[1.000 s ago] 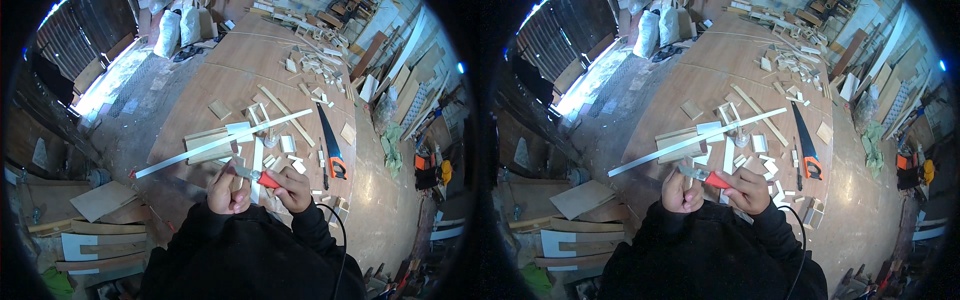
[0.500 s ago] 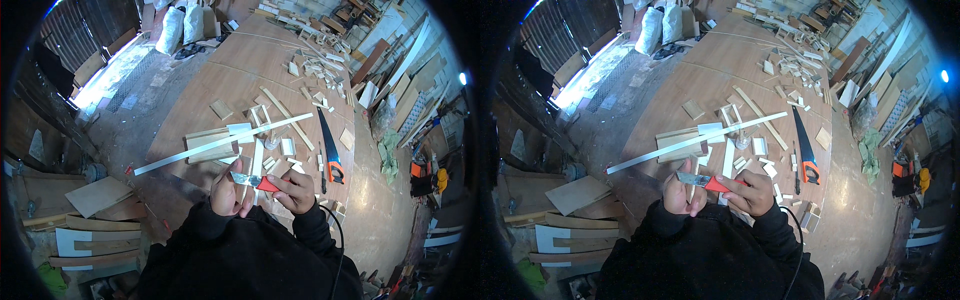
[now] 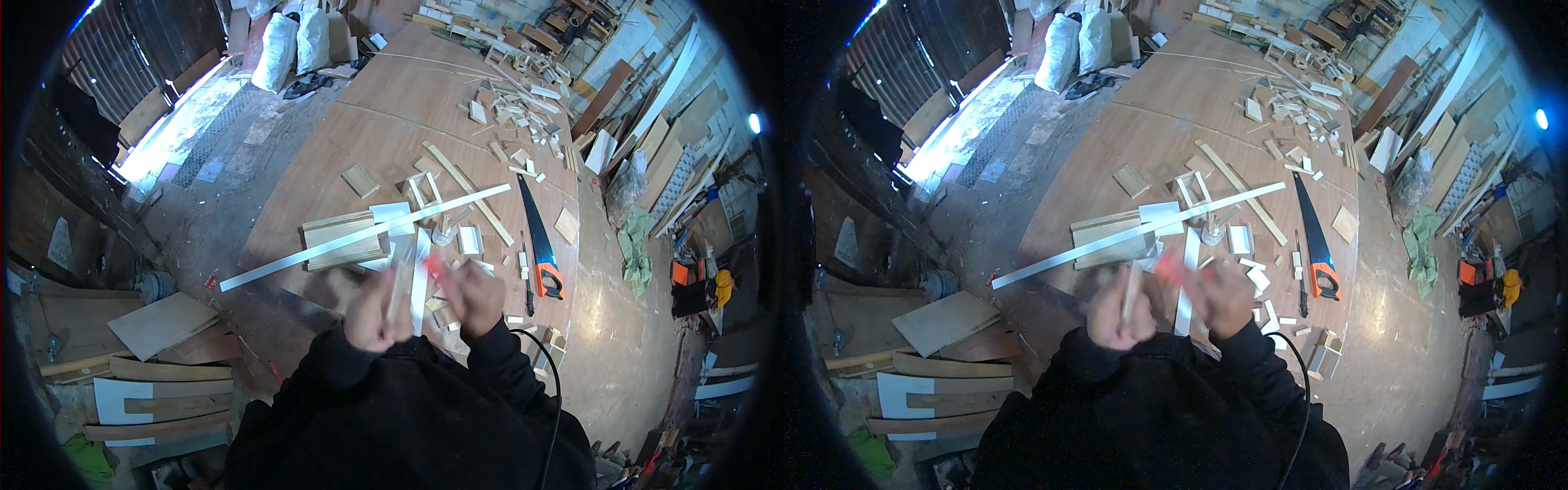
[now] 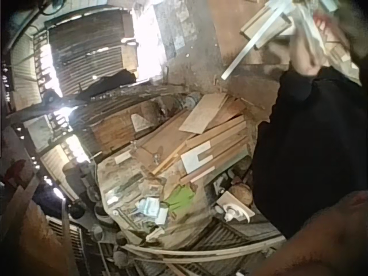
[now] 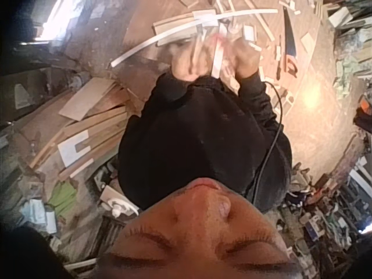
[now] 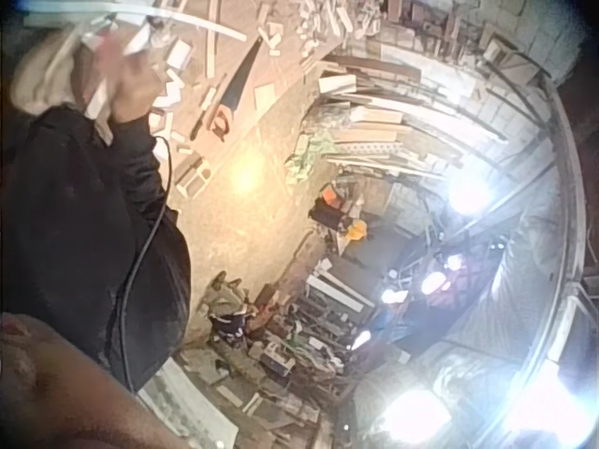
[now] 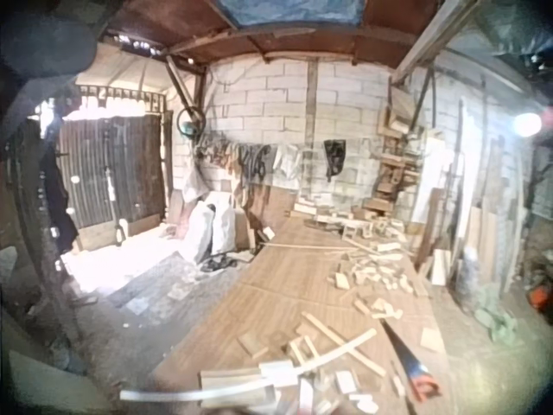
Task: The person trims small wooden pieces with a utility knife, applies glue onto the pieces using a wooden stick, and fits them onto a wooden box by hand.
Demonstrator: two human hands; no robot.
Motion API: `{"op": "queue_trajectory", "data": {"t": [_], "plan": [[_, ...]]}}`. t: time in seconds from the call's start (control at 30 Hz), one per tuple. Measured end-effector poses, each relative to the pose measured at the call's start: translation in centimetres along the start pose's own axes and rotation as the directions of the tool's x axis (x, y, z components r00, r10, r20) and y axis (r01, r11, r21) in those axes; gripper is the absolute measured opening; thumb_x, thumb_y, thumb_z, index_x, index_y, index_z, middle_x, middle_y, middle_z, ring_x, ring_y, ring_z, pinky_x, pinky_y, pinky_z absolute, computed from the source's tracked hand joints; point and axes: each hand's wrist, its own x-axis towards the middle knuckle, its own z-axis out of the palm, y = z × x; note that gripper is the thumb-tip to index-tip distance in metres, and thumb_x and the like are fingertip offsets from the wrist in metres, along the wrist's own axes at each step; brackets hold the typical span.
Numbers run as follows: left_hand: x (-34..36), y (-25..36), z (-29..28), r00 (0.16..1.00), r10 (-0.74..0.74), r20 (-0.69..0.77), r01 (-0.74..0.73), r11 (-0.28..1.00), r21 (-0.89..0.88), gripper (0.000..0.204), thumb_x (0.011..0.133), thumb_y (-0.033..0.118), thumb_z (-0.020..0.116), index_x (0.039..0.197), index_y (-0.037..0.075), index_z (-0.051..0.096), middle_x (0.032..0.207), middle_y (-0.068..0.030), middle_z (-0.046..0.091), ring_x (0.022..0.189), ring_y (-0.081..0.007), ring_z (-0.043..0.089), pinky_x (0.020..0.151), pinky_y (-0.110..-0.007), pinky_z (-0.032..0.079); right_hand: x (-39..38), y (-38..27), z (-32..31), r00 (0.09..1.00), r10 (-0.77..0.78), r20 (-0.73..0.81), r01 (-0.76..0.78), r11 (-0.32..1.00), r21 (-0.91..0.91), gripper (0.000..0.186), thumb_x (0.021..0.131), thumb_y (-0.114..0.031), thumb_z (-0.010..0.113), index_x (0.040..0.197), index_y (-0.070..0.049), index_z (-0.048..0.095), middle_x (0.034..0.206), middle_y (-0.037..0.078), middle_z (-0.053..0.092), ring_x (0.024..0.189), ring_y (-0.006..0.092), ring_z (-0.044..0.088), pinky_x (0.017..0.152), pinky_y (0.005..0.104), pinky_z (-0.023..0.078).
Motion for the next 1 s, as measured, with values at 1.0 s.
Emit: {"op": "queue_trajectory", "data": {"t": [1.0], "plan": [[-1.2, 2.4, 2.3, 0.949, 0.31, 0.056, -0.315, 0.932, 0.18, 0.04, 0.104, 0.046, 0.034, 0.103, 0.01, 0.051, 0.049, -0.0077, 0.045, 0.035, -0.0167, 0.04, 0.038, -0.028, 0.034, 5.6, -1.1, -4.1, 0.933, -0.267, 0.241, 0.188, 0.933, 0.307, 0.044, 0.075, -0.036, 0.075, 0.115, -0.017, 0.072, 0.061, 0.002, 0.043, 0.048, 0.0157, 0.048, 0.045, 0.0295, 0.037]]}}
